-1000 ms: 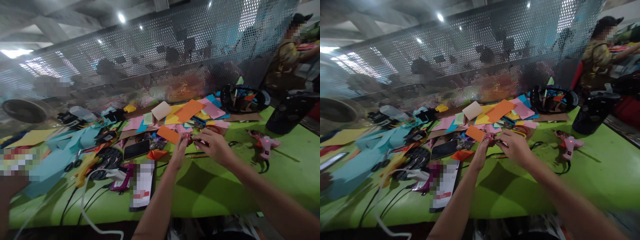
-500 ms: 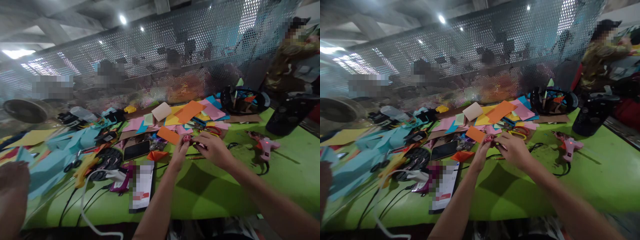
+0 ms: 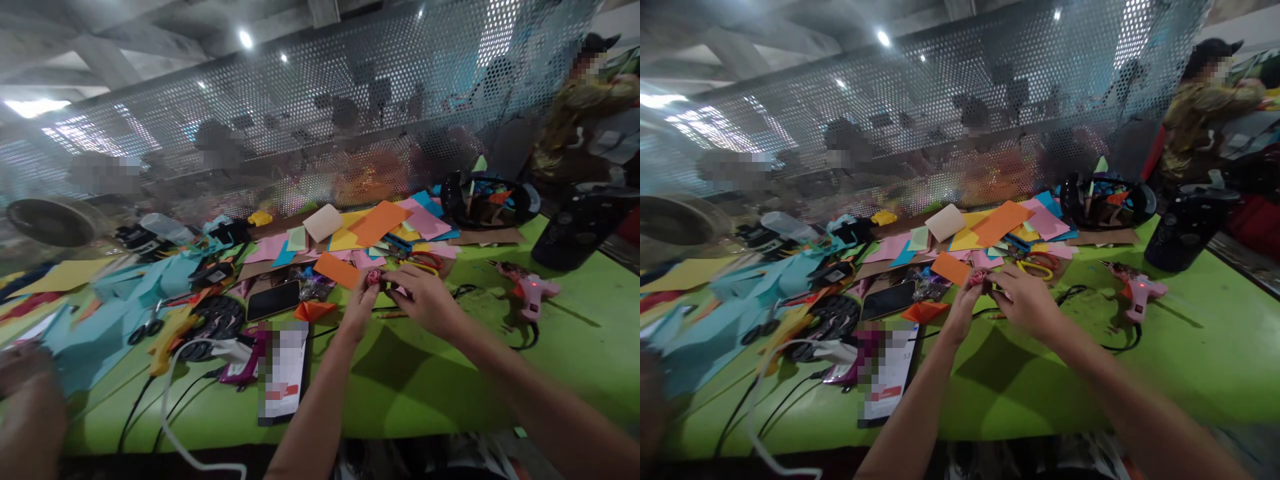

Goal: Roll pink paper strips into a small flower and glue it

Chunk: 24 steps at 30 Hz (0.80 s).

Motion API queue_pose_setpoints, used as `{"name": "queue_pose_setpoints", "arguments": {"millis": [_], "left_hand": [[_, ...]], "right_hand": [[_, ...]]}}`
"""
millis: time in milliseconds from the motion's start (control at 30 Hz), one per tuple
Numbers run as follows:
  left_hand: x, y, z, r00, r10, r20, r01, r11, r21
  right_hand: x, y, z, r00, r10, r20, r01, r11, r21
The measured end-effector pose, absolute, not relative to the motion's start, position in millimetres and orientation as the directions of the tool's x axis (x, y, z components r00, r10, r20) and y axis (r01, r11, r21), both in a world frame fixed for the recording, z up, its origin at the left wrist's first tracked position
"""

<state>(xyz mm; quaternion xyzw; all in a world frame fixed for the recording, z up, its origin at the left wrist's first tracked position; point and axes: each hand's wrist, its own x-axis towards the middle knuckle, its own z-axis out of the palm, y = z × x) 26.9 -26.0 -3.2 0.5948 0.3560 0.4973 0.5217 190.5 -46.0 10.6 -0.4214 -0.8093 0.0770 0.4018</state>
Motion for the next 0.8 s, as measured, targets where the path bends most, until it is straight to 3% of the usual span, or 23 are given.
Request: {"name": "queue_pose_setpoints", "arguments": {"millis": [400,800], "left_hand": [[29.0,-24.1,-8.7,0.185,0.961,0.207,-0.065,-0.198,0.978],[29.1,-20.1,-14.6,0.203,0.939,0.279,-0.075,-0.269,0.960]], "right_hand": [[192.1,-46.3,10.7,-0.328,0.746,0.580,0.604,0.638,-0.478],[200.2,-46.3,15.8,-0.294,0.769,0.568,0.609,0.609,-0.508]]}}
